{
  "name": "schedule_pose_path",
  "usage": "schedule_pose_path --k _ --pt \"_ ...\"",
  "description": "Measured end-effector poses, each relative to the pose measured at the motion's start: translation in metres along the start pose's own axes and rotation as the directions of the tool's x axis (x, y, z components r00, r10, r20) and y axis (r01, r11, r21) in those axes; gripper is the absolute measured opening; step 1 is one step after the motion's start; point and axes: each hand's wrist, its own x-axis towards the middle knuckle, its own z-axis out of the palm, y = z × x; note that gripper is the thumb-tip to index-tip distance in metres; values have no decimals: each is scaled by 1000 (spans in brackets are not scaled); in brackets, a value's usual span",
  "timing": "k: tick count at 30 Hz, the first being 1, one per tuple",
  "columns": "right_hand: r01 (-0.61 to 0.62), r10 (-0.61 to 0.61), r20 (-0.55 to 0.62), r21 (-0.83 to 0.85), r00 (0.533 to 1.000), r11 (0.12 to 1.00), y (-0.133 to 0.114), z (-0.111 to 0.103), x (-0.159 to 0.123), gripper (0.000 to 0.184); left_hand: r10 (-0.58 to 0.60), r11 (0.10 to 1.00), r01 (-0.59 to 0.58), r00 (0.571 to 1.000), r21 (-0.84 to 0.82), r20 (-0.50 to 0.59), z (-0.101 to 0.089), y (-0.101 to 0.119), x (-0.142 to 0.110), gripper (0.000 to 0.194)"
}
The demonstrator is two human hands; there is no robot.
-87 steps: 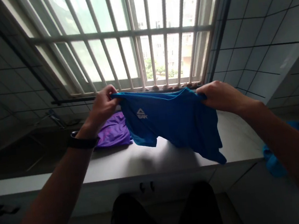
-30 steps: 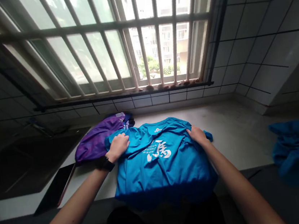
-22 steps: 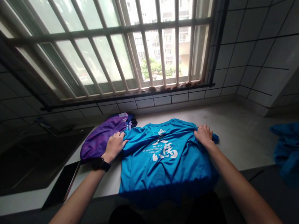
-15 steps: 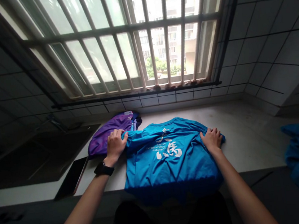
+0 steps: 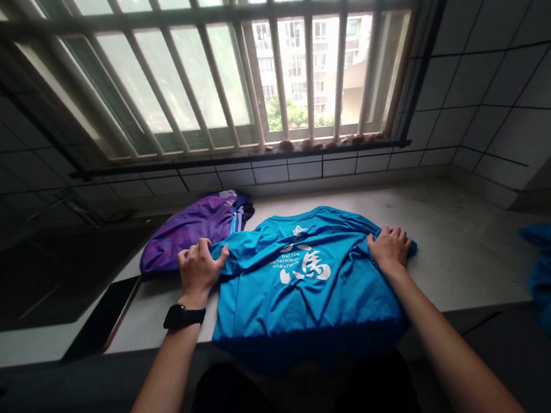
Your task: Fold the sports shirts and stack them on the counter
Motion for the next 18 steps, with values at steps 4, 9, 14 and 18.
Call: schedule_pose_path --k 4,9,14,18 --pt "-14 14 4 10 1000 1000 -1 -1 0 50 26 999 -25 998 -21 53 1 -1 -3 23" --pt "-34 33 35 20 999 999 -5 -6 -2 53 -7 988 -11 994 -153 -111 7 -9 0 17" --pt "-38 28 197 48 980 998 0 -16 12 57 -144 966 106 978 -236 -150 10 -14 1 22" --pt "51 -82 423 84 903 995 2 -32 35 47 -234 938 202 969 -283 -82 9 -15 0 31"
